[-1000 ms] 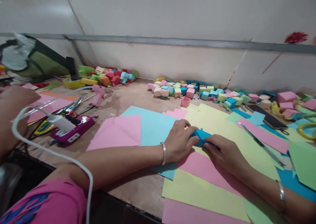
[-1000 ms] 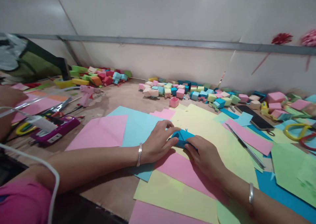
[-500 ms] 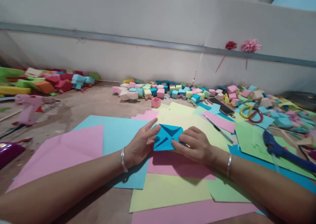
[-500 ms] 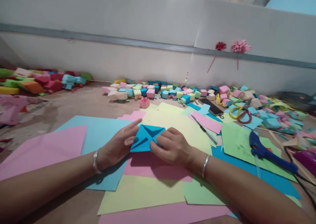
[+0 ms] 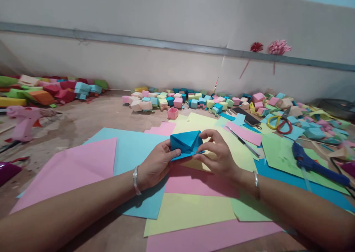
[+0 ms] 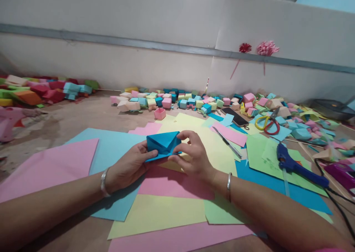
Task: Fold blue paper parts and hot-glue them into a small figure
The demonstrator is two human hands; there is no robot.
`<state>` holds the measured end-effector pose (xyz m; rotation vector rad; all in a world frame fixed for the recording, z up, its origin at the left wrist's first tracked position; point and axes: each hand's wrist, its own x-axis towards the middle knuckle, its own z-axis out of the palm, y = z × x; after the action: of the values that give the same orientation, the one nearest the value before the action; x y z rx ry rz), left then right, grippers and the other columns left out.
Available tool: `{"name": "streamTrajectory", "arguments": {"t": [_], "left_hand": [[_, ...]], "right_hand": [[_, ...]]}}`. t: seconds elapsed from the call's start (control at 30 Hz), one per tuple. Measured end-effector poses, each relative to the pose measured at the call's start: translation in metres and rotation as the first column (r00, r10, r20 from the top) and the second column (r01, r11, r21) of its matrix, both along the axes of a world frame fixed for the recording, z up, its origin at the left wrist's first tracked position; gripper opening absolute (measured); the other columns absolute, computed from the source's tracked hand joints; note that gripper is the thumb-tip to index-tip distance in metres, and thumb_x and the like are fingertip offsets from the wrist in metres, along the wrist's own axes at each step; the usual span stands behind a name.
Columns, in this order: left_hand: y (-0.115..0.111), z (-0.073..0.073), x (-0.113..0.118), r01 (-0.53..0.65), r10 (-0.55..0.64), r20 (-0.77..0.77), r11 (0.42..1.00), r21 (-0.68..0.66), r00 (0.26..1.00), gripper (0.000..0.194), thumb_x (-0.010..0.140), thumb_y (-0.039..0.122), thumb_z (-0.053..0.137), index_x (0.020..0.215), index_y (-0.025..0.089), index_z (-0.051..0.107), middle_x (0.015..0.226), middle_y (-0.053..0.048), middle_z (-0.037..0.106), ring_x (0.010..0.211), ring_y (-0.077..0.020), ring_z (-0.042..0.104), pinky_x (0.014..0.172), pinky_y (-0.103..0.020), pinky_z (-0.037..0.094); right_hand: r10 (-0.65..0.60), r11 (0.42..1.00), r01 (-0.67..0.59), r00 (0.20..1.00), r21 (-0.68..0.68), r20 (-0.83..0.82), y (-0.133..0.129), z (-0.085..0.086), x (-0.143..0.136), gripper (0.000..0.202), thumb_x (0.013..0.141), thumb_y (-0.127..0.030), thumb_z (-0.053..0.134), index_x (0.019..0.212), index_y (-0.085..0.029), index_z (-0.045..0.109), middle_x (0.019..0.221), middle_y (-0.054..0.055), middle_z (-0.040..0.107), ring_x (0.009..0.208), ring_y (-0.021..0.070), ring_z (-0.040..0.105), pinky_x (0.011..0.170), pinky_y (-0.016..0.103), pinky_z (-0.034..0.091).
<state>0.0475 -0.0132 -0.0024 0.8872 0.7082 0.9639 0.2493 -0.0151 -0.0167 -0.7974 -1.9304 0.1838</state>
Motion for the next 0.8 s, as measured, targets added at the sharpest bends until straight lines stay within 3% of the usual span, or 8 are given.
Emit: {"name": "streamTrajectory", "arguments": {"t": [0.1,0.2,0.4,0.5,0.63,0.8], "left_hand": [[0.001,0.001,0.0,-0.01,0.009,-0.033,1.0,-0.014,0.999,0.028,0.072,0.012,0.074,0.099,0.013,0.067,0.104,-0.01,0.072,0.09,-0.0217,0.069,0.084,-0.036,0.056],[0.0,0.003,0.0,-0.032,0.034,-0.077,0.999,0.018,0.996,0.028,0.069,0.011,0.076,0.096,0.012,0.068,0.1,-0.01,0.073,0.088,-0.0207,0.069,0.084,-0.035,0.056],[-0.003,0.005,0.002,0.003,0.003,-0.126,0.999,0.041,0.992,0.025,0.069,0.016,0.076,0.094,0.013,0.072,0.096,-0.009,0.074,0.084,-0.0198,0.069,0.082,-0.034,0.056],[-0.004,0.006,0.003,-0.003,0.009,-0.122,0.999,0.044,0.992,0.026,0.067,0.017,0.078,0.093,0.015,0.073,0.096,-0.008,0.074,0.083,-0.0196,0.069,0.081,-0.032,0.056],[-0.003,0.006,0.002,0.0,0.003,-0.117,1.0,0.03,0.993,0.025,0.067,0.02,0.079,0.091,0.015,0.073,0.094,-0.007,0.074,0.083,-0.0202,0.069,0.081,-0.033,0.056],[-0.004,0.006,-0.001,-0.054,0.066,-0.143,0.995,0.08,0.988,0.032,0.074,0.044,0.072,0.087,0.015,0.071,0.079,-0.007,0.072,0.073,-0.0219,0.068,0.059,-0.028,0.054]], "right_hand": [[0.009,0.984,-0.027,0.994,-0.176,-0.106,0.0,0.0,-0.002,0.009,0.079,-0.03,0.072,0.077,-0.022,0.068,0.122,0.011,0.054,0.115,0.0257,0.053,0.092,0.042,0.048],[0.006,0.951,-0.062,0.983,-0.302,-0.184,-0.001,-0.001,-0.004,0.009,0.077,-0.028,0.073,0.075,-0.022,0.067,0.125,0.01,0.055,0.117,0.0254,0.054,0.099,0.044,0.045],[-0.095,0.842,-0.141,0.912,-0.521,-0.399,-0.005,0.002,-0.013,0.017,0.069,-0.028,0.075,0.068,-0.019,0.061,0.117,0.011,0.058,0.111,0.0239,0.057,0.084,0.037,0.051],[-0.129,0.787,-0.221,0.854,-0.576,-0.505,-0.006,0.004,-0.017,0.022,0.065,-0.028,0.076,0.065,-0.018,0.056,0.1,0.006,0.061,0.088,0.0182,0.06,0.073,0.033,0.05],[-0.174,0.681,-0.293,0.826,-0.671,-0.537,-0.007,0.005,-0.017,0.025,0.066,-0.03,0.076,0.066,-0.019,0.054,0.065,-0.004,0.053,0.058,0.0107,0.048,0.054,0.027,0.04],[-0.237,0.704,-0.218,0.825,-0.676,-0.513,-0.007,0.006,-0.016,0.023,0.068,-0.031,0.074,0.068,-0.019,0.054,0.061,-0.005,0.051,0.057,0.0097,0.045,0.053,0.025,0.036]]}}
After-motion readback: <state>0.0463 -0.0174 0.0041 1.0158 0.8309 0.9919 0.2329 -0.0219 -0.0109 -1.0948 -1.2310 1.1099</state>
